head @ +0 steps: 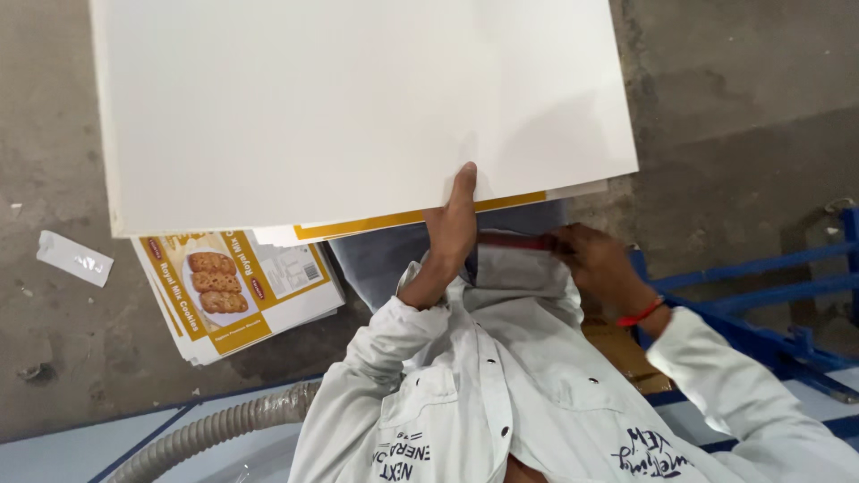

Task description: The person folds and applies pressure to cardboard packaging sheets for cookie boxes using a small handheld tool to secure the folds, handling one sheet at a time from a stack on the floor and moving completed ones aside.

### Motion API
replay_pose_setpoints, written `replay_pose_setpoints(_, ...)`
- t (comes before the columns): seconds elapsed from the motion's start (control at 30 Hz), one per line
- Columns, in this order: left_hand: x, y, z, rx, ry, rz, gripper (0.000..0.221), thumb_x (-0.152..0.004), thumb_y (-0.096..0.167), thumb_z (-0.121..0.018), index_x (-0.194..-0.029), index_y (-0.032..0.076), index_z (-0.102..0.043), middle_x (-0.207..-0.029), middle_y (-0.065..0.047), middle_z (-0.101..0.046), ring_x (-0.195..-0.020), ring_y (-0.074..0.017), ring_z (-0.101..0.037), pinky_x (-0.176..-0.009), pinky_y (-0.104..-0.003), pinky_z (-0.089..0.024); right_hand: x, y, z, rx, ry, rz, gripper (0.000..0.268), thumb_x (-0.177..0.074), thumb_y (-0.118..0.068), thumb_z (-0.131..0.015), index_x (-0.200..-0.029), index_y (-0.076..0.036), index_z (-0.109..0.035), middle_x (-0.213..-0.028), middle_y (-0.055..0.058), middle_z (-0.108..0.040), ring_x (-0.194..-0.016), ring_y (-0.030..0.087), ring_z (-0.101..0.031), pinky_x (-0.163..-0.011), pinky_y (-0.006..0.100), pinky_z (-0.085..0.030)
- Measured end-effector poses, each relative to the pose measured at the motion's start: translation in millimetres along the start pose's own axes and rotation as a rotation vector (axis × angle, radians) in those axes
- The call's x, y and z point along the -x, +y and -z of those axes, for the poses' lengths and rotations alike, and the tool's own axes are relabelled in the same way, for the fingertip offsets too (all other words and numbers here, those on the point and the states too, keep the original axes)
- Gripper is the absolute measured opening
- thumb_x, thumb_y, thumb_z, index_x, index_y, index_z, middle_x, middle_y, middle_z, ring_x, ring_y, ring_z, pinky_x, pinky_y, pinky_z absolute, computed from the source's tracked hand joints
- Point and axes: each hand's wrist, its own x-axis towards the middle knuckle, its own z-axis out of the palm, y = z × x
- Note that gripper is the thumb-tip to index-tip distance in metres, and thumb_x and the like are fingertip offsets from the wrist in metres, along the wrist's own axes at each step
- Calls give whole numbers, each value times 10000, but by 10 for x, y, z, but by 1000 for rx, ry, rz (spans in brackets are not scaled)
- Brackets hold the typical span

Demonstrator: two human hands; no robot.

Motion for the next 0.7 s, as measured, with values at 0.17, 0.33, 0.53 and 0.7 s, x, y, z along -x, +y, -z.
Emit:
replay_pose_setpoints(0.17,158,84,-118,55,-53,-167,363,-1034,173,-625,-1295,-78,-608,-1240,-123,-654,-1125,-191,-619,-992,-337,-517,174,21,245,-13,32,3,367,-889,-214,-737,-1211,-44,-685,-983,156,-736,-757,316,-731,-638,402,-578)
replay_pose_setpoints(0.33,292,232,-99,24,-124,-231,297,-1060,130,-619,-1268,-81,-624,-1198,-103,-661,-1084,-165,-627,-959,-318,-538,59,471,921,475,121,-306,197,-1060,-254,-717,-1163,-87,-728,-905,148,-720,-727,342,-689,-641,441,-533)
replay_pose_setpoints(0.53,278,391,-146,41,-124,-174,295,-1041,143,-640,-1227,-85,-656,-1184,-104,-685,-1085,-170,-651,-972,-319,-553,411,789,1228,270,-21,-47,243,-894,-295,-742,-1025,-93,-707,-860,129,-716,-688,287,-706,-634,379,-551)
replay_pose_setpoints(0.7,239,497,44,55,-82,-113,298,-1011,154,-677,-1195,-79,-664,-1156,-112,-687,-1045,-170,-638,-936,-315,-538,237,1035,1082,288,-32,-10,251,-943,-319,-734,-1035,-88,-701,-903,118,-720,-693,285,-705,-622,358,-549)
